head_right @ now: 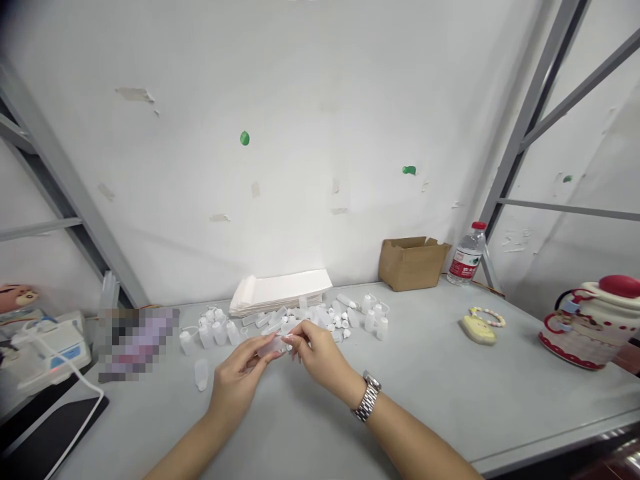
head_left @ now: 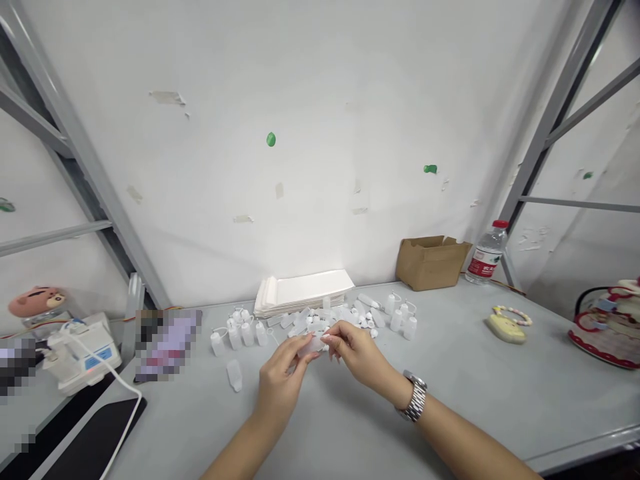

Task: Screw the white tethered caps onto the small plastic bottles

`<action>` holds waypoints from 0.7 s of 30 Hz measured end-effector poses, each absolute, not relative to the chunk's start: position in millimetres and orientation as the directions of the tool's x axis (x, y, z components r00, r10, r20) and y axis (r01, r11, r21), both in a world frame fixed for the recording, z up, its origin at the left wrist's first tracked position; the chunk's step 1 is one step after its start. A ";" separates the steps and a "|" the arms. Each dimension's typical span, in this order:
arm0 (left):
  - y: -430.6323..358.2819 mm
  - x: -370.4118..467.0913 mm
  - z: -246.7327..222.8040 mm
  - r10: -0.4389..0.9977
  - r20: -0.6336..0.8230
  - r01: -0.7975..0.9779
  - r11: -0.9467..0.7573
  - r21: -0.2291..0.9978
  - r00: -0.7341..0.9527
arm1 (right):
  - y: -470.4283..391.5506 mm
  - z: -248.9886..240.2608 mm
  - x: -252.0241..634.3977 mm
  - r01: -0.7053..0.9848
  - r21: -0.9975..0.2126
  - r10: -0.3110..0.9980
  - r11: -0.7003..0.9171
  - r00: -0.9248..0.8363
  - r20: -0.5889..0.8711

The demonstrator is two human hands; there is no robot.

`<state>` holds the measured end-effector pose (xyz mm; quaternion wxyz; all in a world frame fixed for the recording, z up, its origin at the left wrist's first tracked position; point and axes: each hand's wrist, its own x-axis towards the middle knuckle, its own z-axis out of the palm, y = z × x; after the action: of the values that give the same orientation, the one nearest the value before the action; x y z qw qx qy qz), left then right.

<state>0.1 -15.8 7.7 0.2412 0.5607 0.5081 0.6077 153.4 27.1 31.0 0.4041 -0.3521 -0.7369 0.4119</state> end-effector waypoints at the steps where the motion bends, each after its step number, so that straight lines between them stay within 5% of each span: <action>1: -16.0 0.0 8.0 0.869 0.426 0.264 -0.361 0.894 -0.253 | 27.5 30.9 153.7 0.170 -0.897 0.850 0.408 -0.431 0.304; 9: -14.5 2.4 18.5 0.996 0.059 -0.069 -0.064 0.996 -0.073 | 36.1 37.4 164.2 0.093 -0.855 0.779 0.511 -0.471 0.414; 21: -16.5 5.2 27.4 1.000 0.009 -0.075 -0.009 0.997 -0.004 | 36.0 34.0 168.1 0.113 -0.715 0.662 0.690 -0.498 0.560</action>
<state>5.2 -16.5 27.4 0.5152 0.4822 0.4795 0.5216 168.1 36.0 34.0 0.4397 -0.2400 -0.8072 0.3123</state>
